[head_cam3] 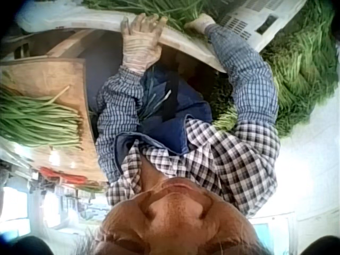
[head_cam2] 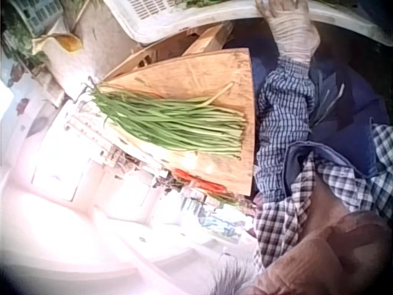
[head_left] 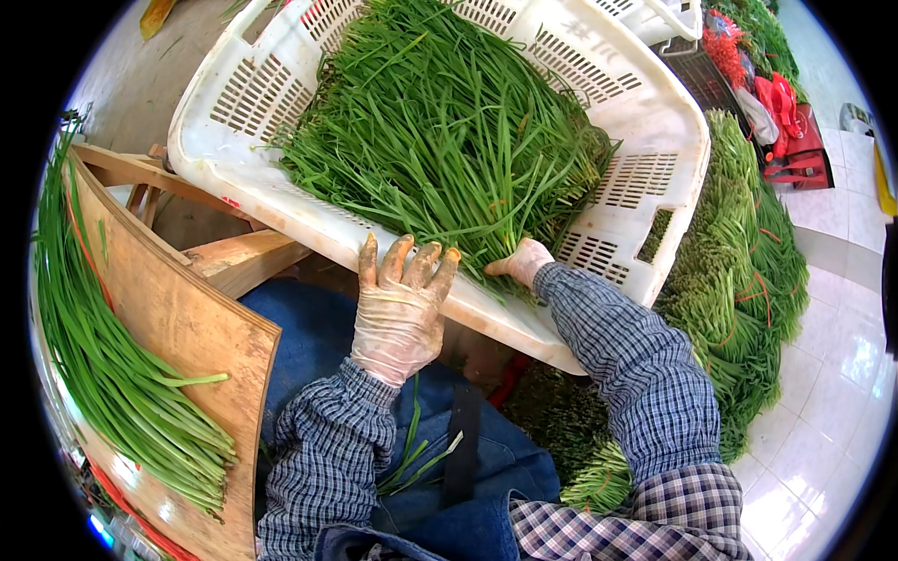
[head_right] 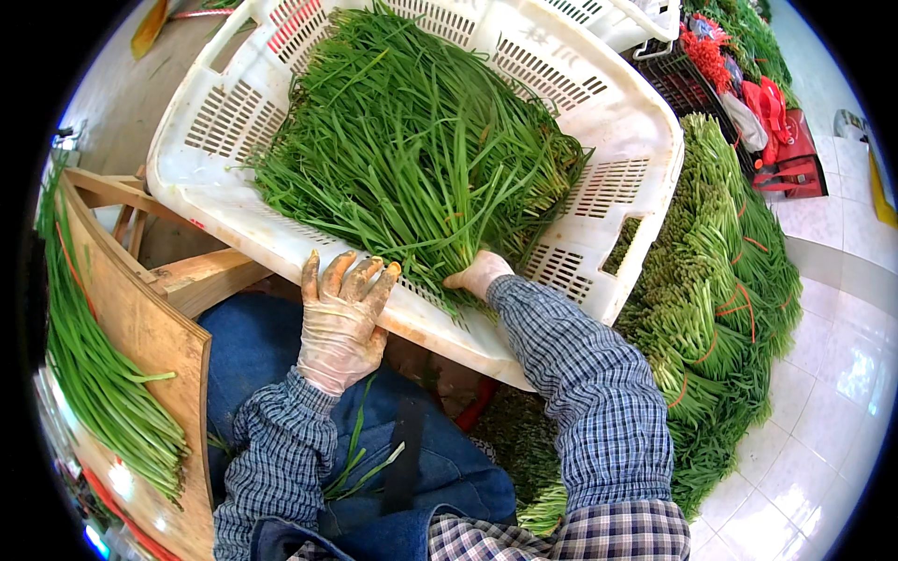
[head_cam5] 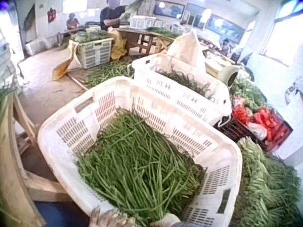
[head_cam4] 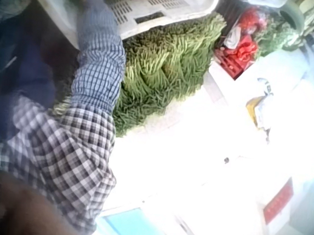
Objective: The person bundles chives by hand, removing outer leaves from the stalks, grouping them into bunches, and securing them with red ties before placing them into a crate.
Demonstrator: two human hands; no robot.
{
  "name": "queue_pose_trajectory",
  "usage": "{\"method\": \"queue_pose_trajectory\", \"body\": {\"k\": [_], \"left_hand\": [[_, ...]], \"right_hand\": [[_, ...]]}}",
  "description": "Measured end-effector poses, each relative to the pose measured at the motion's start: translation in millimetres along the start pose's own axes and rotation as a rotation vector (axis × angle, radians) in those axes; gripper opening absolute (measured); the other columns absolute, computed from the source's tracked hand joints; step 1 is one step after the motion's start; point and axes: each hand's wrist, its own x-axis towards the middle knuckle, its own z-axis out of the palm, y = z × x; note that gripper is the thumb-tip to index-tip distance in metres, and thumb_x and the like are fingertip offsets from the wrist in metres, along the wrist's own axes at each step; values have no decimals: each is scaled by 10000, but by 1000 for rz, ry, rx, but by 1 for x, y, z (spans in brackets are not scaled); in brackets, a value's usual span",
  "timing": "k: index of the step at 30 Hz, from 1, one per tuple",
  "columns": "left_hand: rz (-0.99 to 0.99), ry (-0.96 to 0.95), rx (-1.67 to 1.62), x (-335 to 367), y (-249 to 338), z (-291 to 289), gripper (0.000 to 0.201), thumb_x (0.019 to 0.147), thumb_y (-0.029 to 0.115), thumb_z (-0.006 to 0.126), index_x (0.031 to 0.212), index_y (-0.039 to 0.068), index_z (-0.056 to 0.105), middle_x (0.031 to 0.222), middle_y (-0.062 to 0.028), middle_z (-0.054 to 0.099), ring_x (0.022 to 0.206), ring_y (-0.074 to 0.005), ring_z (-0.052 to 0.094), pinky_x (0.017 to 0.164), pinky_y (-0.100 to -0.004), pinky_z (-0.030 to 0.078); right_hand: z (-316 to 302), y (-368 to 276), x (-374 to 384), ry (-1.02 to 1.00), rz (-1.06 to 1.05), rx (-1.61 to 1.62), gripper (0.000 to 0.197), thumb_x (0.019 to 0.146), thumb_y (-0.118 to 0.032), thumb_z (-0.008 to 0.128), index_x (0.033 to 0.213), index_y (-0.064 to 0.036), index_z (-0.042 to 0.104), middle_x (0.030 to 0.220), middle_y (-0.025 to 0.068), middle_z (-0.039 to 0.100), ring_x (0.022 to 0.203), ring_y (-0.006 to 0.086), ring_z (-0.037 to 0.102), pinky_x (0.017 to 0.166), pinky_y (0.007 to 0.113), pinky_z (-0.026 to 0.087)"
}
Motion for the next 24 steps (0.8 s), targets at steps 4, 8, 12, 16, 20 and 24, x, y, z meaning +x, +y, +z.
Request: {"method": "queue_pose_trajectory", "body": {"k": [4, 8, 12, 16, 20, 24], "left_hand": [[3, 42, 1, 1, 0, 7, 683, 594, 165, 637, 1252, 162, 456, 1216, -65, 489, 1193, -292, 369, 1060, -538, 58], [-2, 48, 1, -1, -1, 6, 683, 594, 158, 635, 1254, 162, 457, 1217, -66, 490, 1190, -290, 367, 1061, -530, 64], [24, 87, 17, 4, 0, 11, 696, 588, 141, 630, 1260, 157, 452, 1203, -73, 503, 1186, -284, 366, 1059, -526, 74], [8, 77, 10, -1, -2, 2, 709, 580, 127, 626, 1266, 155, 447, 1191, -77, 515, 1179, -280, 371, 1058, -524, 83], [12, 79, -7, 0, -3, 6, 711, 579, 129, 627, 1266, 155, 446, 1189, -75, 514, 1175, -278, 375, 1058, -524, 86], [30, 71, -10, 5, 1, 9, 713, 577, 132, 628, 1266, 157, 444, 1181, -76, 517, 1174, -279, 377, 1057, -524, 87]], "right_hand": [[16, 7, 0, 60, -72, -165, 692, 642, -464, 708, 1118, 18, 566, 1106, 223, 568, 1031, 270, 557, 895, 322, 428], [22, 5, 3, 181, -42, -150, 608, 649, -392, 707, 1064, 37, 590, 1037, 217, 597, 964, 280, 588, 860, 322, 461], [-11, 7, 19, 69, -30, -367, 449, 700, -315, 665, 972, 38, 612, 968, 170, 613, 903, 255, 598, 819, 312, 477], [-87, -16, -10, 27, -76, -189, 689, 548, -312, 808, 1004, 134, 548, 986, 221, 600, 911, 280, 593, 794, 328, 475], [-103, -6, 0, 19, -52, -47, 855, 488, -266, 845, 1124, 151, 452, 1115, 240, 538, 1009, 290, 543, 841, 338, 447], [-60, 39, 34, -67, -8, 84, 839, 529, -287, 828, 1167, 101, 446, 1155, 228, 515, 1018, 298, 529, 860, 327, 436]]}}
